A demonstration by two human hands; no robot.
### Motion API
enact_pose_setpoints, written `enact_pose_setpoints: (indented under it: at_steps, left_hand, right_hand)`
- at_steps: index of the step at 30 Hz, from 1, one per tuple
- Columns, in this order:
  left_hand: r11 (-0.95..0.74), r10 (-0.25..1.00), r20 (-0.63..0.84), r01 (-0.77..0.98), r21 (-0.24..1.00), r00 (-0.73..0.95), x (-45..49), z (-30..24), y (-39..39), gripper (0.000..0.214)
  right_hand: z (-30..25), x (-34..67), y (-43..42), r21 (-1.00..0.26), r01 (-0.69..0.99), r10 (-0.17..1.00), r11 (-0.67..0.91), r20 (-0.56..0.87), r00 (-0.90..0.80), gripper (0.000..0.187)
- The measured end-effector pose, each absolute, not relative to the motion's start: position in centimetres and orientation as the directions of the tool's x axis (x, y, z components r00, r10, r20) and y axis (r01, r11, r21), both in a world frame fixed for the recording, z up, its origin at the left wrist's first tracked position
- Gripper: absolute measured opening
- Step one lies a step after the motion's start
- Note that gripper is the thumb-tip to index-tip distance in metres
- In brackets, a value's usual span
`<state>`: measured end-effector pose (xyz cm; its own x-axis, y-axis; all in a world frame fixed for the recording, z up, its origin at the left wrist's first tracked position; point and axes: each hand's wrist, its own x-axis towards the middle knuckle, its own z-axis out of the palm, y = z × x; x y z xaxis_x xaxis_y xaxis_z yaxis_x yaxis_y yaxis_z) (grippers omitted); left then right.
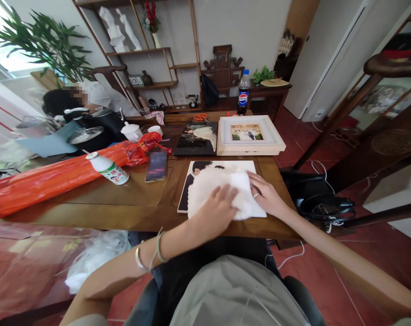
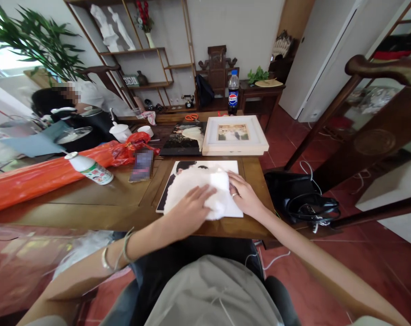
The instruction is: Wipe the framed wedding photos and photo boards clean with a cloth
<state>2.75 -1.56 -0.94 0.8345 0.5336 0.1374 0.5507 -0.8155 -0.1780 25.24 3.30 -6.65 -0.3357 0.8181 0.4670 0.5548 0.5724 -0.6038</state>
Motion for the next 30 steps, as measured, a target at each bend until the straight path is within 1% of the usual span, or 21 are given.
enact_pose_setpoints:
  at_steps: [3,6,8,10,12,13,15,18,21,26,28,30]
  left_hand:
    - [-0.821,0.483,0.207,0.522,-0.232,0.851,3.5,-1.2,-5.8,0.019]
    - [-0.811,0.486,0.232,0.534,-0.238,0.842,4.2,-1.2,-7.0,0.017]
    - [-0.788,0.544,0.229,0.585,-0.192,0.807,4.5,-1.0,-5.9,0.016]
    - [-0.733,0.628,0.215,0.661,-0.160,0.748,4.9,-1.0,-4.0,0.016]
    - [-0.672,0.690,0.208,0.720,-0.170,0.693,5.2,-1.3,-2.1,0.018]
    - [-0.659,0.696,0.216,0.728,-0.186,0.685,5.4,-1.7,-1.5,0.019]
    - [-0.661,0.668,0.261,0.717,-0.222,0.697,5.8,-2.5,-1.1,0.023]
    - [-0.670,0.606,0.339,0.691,-0.271,0.720,6.5,-3.7,-2.1,0.036]
    - [-0.667,0.582,0.351,0.678,-0.309,0.733,7.0,-4.1,-3.9,0.045]
    - [-0.707,0.519,0.324,0.610,-0.358,0.791,6.8,-3.4,-5.9,0.038]
    - [-0.716,0.529,0.314,0.614,-0.333,0.788,6.6,-3.3,-5.6,0.036]
    - [-0.715,0.572,0.288,0.639,-0.284,0.768,6.4,-3.2,-4.5,0.034]
  right_hand:
    - [-6.6,25.4,3.3,-0.628,0.531,0.822,0.569,0.456,-0.341,0.048]
    - [-6.6,25.5,3.3,-0.645,0.517,0.827,0.563,0.446,-0.343,0.046]
    - [-6.6,25.5,3.3,-0.644,0.524,0.830,0.558,0.443,-0.339,0.047]
    - [-6.7,25.4,3.4,-0.633,0.529,0.825,0.565,0.455,-0.336,0.048]
    - [-6.8,25.4,3.5,-0.619,0.528,0.813,0.581,0.475,-0.338,0.048]
    - [-6.8,25.3,3.5,-0.615,0.526,0.809,0.587,0.480,-0.340,0.047]
    - [-6.7,25.3,3.5,-0.617,0.524,0.808,0.588,0.476,-0.346,0.044]
    - [-6.4,25.3,3.3,-0.632,0.521,0.819,0.574,0.452,-0.353,0.042]
    - [-6.1,25.3,3.1,-0.650,0.532,0.840,0.543,0.424,-0.339,0.041]
    - [-6.2,25.5,3.1,-0.659,0.537,0.850,0.527,0.404,-0.339,0.045]
    - [-6.3,25.5,3.2,-0.659,0.535,0.849,0.529,0.405,-0.340,0.044]
    - [-6.4,25.4,3.2,-0.656,0.532,0.844,0.536,0.419,-0.334,0.042]
